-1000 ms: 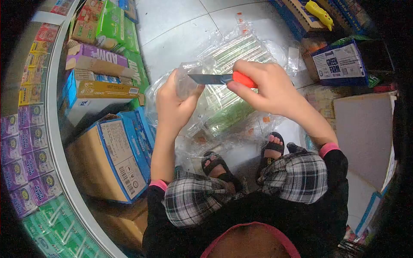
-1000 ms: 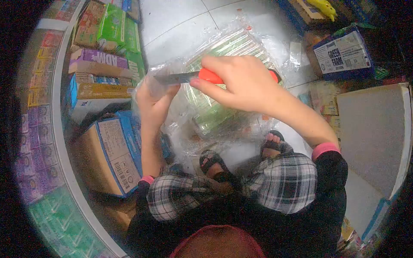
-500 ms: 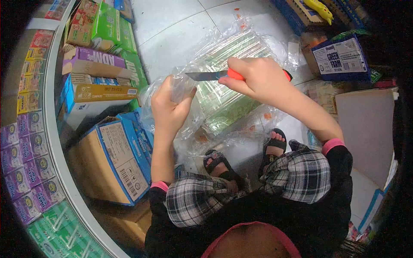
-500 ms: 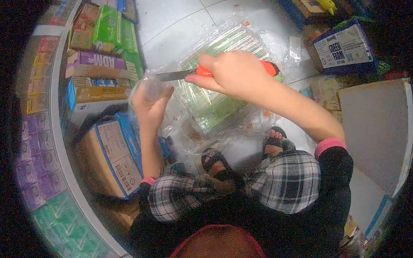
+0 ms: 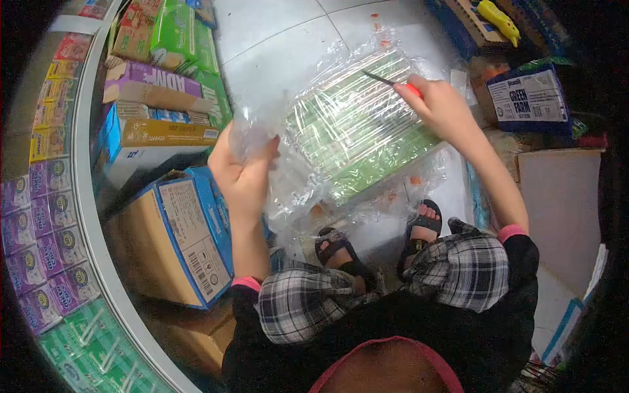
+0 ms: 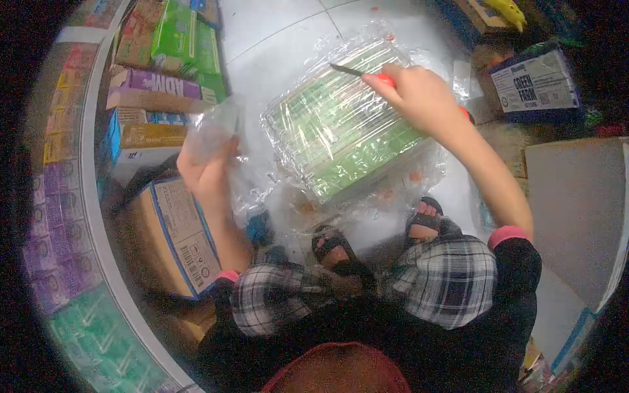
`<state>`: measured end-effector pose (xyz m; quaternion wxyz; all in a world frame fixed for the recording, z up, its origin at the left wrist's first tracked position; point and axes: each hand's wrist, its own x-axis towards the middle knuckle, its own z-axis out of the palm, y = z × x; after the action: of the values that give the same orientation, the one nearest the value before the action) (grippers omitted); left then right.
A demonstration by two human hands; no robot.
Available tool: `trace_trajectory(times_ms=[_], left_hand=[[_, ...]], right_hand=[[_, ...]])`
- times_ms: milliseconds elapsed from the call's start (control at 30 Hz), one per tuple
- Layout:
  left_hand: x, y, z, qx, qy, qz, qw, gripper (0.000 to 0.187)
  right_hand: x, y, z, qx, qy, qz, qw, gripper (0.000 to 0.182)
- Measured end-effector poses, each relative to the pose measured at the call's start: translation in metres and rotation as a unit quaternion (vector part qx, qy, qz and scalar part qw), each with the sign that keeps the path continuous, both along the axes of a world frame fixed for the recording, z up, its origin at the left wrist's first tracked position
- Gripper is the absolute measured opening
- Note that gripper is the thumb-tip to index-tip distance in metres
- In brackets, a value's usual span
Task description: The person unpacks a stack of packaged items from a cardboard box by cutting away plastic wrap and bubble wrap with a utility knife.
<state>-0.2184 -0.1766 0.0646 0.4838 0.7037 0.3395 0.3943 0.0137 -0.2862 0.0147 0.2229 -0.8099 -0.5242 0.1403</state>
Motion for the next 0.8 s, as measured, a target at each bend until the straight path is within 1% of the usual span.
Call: trace_trajectory(times_ms=[33, 67, 100, 167, 300, 367, 400, 433, 500, 533, 600, 633, 700, 733, 767, 800], left_hand=[[0.001, 0.002, -0.002, -0.048, -0.02, -0.014, 0.999, 0.017], [0.0, 0.008, -0.004, -0.048, -0.011, -0.041, 0.998, 0.019], [0.001, 0.01, -0.006, -0.047, -0.014, -0.04, 0.998, 0.019], [0.003, 0.013, -0.009, -0.108, -0.04, -0.034, 0.993, 0.02], [0.0, 0.022, -0.016, -0.106, -0.016, -0.04, 0.993, 0.027], [-0.001, 0.032, -0.023, -0.004, 0.026, 0.016, 1.0, 0.04], [-0.005, 0.04, -0.027, 0.052, 0.091, 0.015, 0.994, 0.052], [-0.009, 0.054, -0.038, 0.048, 0.084, 0.014, 0.995, 0.052], [-0.024, 0.081, -0.074, 0.108, 0.201, 0.043, 0.973, 0.064], [-0.033, 0.091, -0.092, 0.101, 0.198, 0.039, 0.974, 0.064], [-0.05, 0.105, -0.129, 0.135, 0.368, 0.052, 0.919, 0.072], [-0.053, 0.107, -0.147, 0.128, 0.368, 0.048, 0.92, 0.072], [-0.053, 0.108, -0.173, 0.202, 0.332, 0.188, 0.902, 0.074], [-0.047, 0.101, -0.165, 0.196, 0.333, 0.187, 0.903, 0.074], [-0.034, 0.088, -0.146, 0.236, 0.294, 0.181, 0.908, 0.072], [-0.023, 0.077, -0.13, 0.276, 0.254, 0.175, 0.91, 0.071]], right_hand=[[-0.001, 0.0, 0.004, -0.005, -0.005, -0.016, 1.0, 0.045], [-0.001, 0.0, 0.007, 0.007, 0.003, -0.007, 1.0, 0.044], [-0.002, -0.001, 0.008, 0.008, 0.0, -0.006, 1.0, 0.044], [-0.001, -0.004, 0.009, 0.029, 0.057, 0.0, 0.998, 0.036], [0.003, -0.007, 0.004, 0.006, 0.055, -0.019, 0.998, 0.042], [0.005, -0.009, 0.001, 0.023, 0.086, -0.026, 0.996, 0.041], [0.005, -0.01, 0.0, 0.018, 0.082, -0.025, 0.996, 0.041], [0.006, -0.01, 0.0, 0.03, 0.091, -0.038, 0.995, 0.042], [0.011, -0.013, -0.002, 0.033, 0.097, -0.054, 0.993, 0.042], [0.014, -0.013, -0.005, 0.042, 0.086, -0.057, 0.994, 0.041], [0.019, -0.017, -0.012, 0.04, 0.076, -0.064, 0.994, 0.041], [0.021, -0.019, -0.015, 0.055, 0.079, -0.069, 0.993, 0.04], [0.024, -0.02, -0.019, 0.065, 0.079, -0.073, 0.992, 0.039], [0.024, -0.02, -0.02, 0.071, 0.106, -0.087, 0.988, 0.037], [0.023, -0.02, -0.022, 0.077, 0.134, -0.1, 0.983, 0.035], [0.022, -0.019, -0.023, 0.073, 0.134, -0.098, 0.983, 0.035]])
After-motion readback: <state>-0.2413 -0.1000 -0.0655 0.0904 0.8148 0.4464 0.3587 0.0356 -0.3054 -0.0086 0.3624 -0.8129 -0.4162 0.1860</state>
